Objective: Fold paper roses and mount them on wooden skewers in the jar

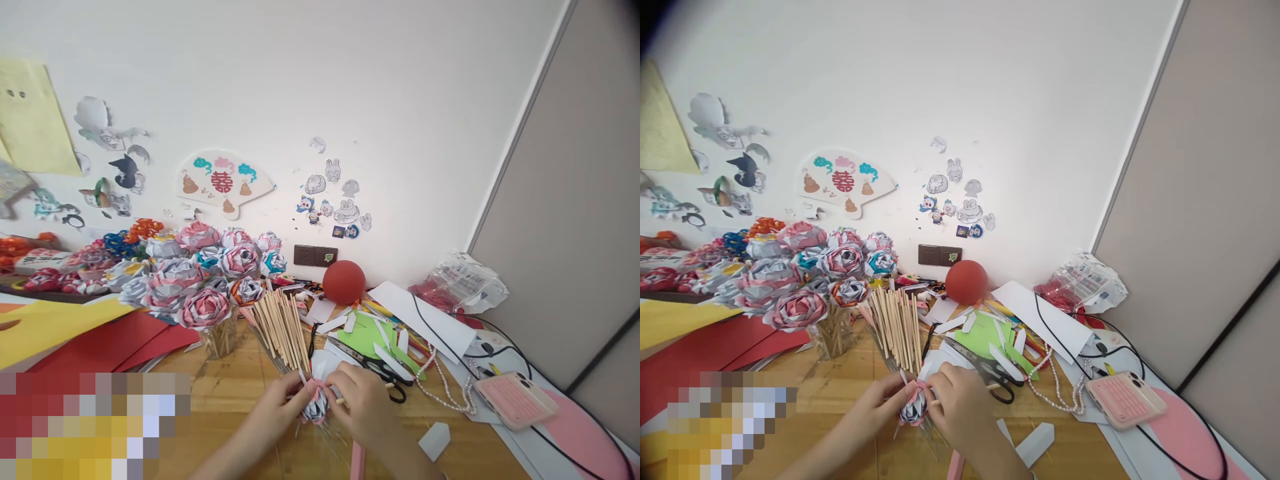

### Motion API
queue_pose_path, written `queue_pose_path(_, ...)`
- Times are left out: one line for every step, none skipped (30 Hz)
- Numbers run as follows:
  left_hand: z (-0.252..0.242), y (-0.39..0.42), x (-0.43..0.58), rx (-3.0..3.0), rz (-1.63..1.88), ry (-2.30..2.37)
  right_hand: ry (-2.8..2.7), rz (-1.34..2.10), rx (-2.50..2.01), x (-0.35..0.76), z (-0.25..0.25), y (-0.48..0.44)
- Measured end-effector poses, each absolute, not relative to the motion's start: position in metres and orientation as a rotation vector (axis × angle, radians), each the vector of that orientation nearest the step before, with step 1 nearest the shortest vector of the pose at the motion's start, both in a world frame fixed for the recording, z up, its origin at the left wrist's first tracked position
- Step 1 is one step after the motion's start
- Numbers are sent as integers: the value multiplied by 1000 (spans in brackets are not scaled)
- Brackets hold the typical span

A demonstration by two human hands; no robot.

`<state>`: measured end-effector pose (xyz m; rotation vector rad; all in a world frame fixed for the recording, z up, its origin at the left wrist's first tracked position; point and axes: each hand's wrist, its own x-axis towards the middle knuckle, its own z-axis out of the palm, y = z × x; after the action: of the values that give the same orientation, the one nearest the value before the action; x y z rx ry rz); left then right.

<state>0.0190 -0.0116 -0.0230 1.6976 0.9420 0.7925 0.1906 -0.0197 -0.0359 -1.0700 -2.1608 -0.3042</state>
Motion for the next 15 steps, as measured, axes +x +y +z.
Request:
queue_pose_path(-24, -11, 19, 1706, 791, 949, -2177, -344, -1067, 190, -36, -20)
queue_pose_path(-24, -11, 18, 1717, 792, 956, -2196, -386, -1056, 190, -36, -20)
queue_pose_path(-25, -11, 18, 1731, 794, 965, -2218, -427, -1040, 190, -35, -21)
queue_pose_path(-25, -11, 17, 1745, 794, 972, -2243, -459, -1025, 190, -34, -21)
queue_pose_path(-25, -10, 16, 1756, 790, 978, -2269, -469, -1016, 190, -34, -21)
queue_pose_path(-25, -10, 16, 1765, 783, 979, -2294, -449, -1016, 191, -32, -21)
queue_pose_path(-25, -11, 15, 1772, 776, 976, -2317, -395, -1021, 192, -31, -21)
queue_pose_path(-24, -11, 15, 1778, 763, 970, -2330, -310, -1034, 193, -29, -21)
queue_pose_path(-23, -12, 15, 1785, 750, 965, -2333, -205, -1045, 195, -28, -21)
queue_pose_path(-23, -13, 15, 1793, 738, 960, -2324, -89, -1050, 196, -26, -20)
queue_pose_path(-22, -14, 15, 1799, 730, 960, -2305, 22, -1048, 197, -25, -20)
queue_pose_path(-21, -14, 15, 1804, 720, 961, -2283, 122, -1042, 199, -24, -19)
queue_pose_path(-21, -15, 15, 1804, 709, 959, -2259, 209, -1033, 200, -23, -19)
queue_pose_path(-20, -16, 16, 1802, 703, 952, -2235, 275, -1023, 200, -22, -18)
queue_pose_path(-20, -16, 16, 1799, 704, 943, -2215, 318, -1017, 200, -21, -18)
